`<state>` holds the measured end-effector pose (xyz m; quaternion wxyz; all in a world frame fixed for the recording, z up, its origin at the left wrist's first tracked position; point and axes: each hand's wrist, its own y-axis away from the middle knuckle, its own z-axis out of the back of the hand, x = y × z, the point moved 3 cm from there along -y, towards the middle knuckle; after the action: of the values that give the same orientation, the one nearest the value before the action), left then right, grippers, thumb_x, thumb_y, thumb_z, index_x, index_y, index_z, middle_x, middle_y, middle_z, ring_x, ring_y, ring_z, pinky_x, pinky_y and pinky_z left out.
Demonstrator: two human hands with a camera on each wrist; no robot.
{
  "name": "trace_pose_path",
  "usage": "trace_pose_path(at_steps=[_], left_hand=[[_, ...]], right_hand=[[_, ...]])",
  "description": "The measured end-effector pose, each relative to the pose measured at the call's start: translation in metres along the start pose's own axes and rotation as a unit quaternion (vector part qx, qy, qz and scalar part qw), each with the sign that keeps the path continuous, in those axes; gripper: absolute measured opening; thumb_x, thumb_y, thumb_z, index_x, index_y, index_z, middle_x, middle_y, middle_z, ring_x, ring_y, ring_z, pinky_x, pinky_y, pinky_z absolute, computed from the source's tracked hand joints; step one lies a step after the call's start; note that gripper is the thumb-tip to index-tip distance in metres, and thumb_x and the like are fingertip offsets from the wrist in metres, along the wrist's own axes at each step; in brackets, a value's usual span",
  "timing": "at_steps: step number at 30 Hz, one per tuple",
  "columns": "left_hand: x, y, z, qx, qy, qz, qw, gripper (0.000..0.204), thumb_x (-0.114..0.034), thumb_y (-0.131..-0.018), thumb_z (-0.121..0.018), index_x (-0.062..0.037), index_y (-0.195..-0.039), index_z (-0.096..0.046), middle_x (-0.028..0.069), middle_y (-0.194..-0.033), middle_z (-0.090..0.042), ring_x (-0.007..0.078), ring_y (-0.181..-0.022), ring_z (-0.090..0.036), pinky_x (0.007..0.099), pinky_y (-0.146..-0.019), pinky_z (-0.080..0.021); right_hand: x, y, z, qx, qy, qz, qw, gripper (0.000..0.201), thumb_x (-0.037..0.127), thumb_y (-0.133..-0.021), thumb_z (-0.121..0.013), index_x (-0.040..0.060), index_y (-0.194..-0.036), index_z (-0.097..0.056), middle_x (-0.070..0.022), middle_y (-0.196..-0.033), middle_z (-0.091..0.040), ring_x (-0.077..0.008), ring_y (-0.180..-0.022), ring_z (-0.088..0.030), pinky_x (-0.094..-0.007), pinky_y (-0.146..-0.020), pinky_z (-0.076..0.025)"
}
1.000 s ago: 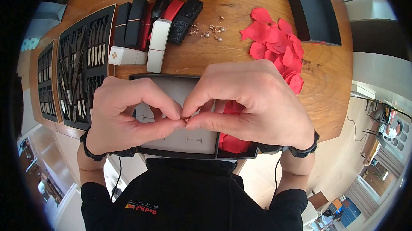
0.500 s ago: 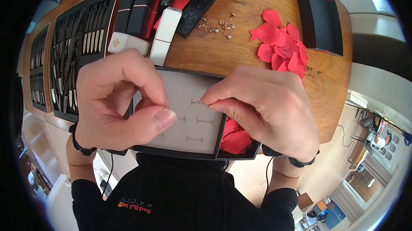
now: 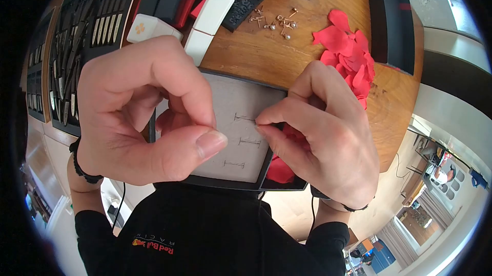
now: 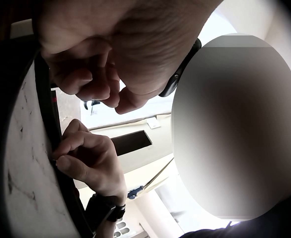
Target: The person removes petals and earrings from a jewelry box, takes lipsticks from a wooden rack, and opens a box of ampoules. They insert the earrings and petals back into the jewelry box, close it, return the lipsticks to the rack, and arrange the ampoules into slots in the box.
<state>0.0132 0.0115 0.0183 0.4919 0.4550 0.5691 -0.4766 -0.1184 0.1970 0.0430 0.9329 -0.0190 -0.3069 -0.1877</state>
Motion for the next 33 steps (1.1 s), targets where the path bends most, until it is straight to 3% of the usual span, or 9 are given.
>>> trace_pose_path(at_steps=[1, 10, 13, 16, 22, 28, 33], left_hand=[[0.004, 0.002, 0.000, -0.032, 0.040, 0.006, 0.999, 0.018, 0.004, -0.082, -0.079, -0.0016, -0.092, -0.066, 0.0017, -0.082, -0.068, 0.0024, -0.065, -0.054, 0.0187, -0.055, -0.038], [0.003, 0.002, 0.001, -0.040, 0.018, 0.008, 0.999, 0.019, 0.006, -0.079, -0.078, -0.0019, -0.092, -0.065, 0.0014, -0.080, -0.067, 0.0025, -0.062, -0.052, 0.0184, -0.055, -0.038], [0.007, -0.001, 0.000, -0.039, 0.028, -0.033, 0.998, 0.019, 0.006, -0.080, -0.077, -0.0016, -0.092, -0.065, 0.0011, -0.080, -0.066, 0.0023, -0.062, -0.052, 0.0184, -0.055, -0.038], [0.007, 0.004, -0.001, -0.038, -0.011, -0.035, 0.999, 0.019, 0.006, -0.080, -0.077, -0.0013, -0.093, -0.065, 0.0008, -0.080, -0.066, 0.0022, -0.063, -0.053, 0.0185, -0.055, -0.037], [0.004, 0.001, -0.001, -0.025, 0.029, -0.023, 0.999, 0.017, 0.004, -0.083, -0.077, -0.0013, -0.093, -0.065, -0.0002, -0.079, -0.064, 0.0016, -0.064, -0.053, 0.0185, -0.056, -0.037], [0.004, -0.004, 0.000, -0.007, 0.070, 0.051, 0.996, 0.015, 0.001, -0.085, -0.078, -0.0035, -0.091, -0.065, -0.0015, -0.079, -0.063, 0.0012, -0.065, -0.052, 0.0187, -0.057, -0.037], [0.005, 0.000, -0.005, -0.040, 0.056, 0.012, 0.998, 0.014, 0.000, -0.085, -0.078, -0.0034, -0.091, -0.065, -0.0024, -0.079, -0.062, 0.0009, -0.064, -0.051, 0.0187, -0.056, -0.036]], right_hand=[[0.001, -0.001, 0.000, 0.000, 0.000, -0.002, 1.000, 0.041, 0.034, -0.076, -0.094, -0.0003, -0.088, -0.075, -0.0044, -0.087, -0.046, -0.0181, -0.072, -0.049, -0.0312, -0.062, -0.036], [-0.001, -0.004, -0.002, -0.028, 0.018, 0.004, 0.999, 0.039, 0.025, -0.068, -0.095, -0.0006, -0.086, -0.071, -0.0048, -0.084, -0.050, -0.0191, -0.072, -0.054, -0.0315, -0.062, -0.040], [-0.001, -0.005, -0.002, -0.028, 0.020, -0.004, 0.999, 0.040, 0.026, -0.069, -0.095, -0.0008, -0.087, -0.071, -0.0055, -0.084, -0.051, -0.0202, -0.072, -0.055, -0.0320, -0.063, -0.042], [-0.001, -0.007, -0.001, -0.025, 0.008, -0.007, 1.000, 0.039, 0.026, -0.071, -0.094, -0.0009, -0.088, -0.071, -0.0054, -0.083, -0.052, -0.0202, -0.073, -0.056, -0.0321, -0.063, -0.044], [0.003, -0.005, 0.006, 0.009, 0.003, 0.006, 1.000, 0.028, 0.017, -0.077, -0.090, 0.0006, -0.090, -0.071, -0.0063, -0.087, -0.057, -0.0206, -0.073, -0.058, -0.0320, -0.062, -0.046], [0.023, -0.003, 0.005, -0.005, 0.096, 0.067, 0.993, 0.030, 0.004, -0.066, -0.087, -0.0001, -0.090, -0.070, -0.0081, -0.089, -0.060, -0.0247, -0.075, -0.062, -0.0343, -0.063, -0.049], [0.038, -0.005, 0.003, -0.002, 0.207, 0.111, 0.972, 0.026, 0.002, -0.066, -0.083, -0.0006, -0.084, -0.064, -0.0081, -0.085, -0.057, -0.0278, -0.073, -0.060, -0.0393, -0.060, -0.048]])
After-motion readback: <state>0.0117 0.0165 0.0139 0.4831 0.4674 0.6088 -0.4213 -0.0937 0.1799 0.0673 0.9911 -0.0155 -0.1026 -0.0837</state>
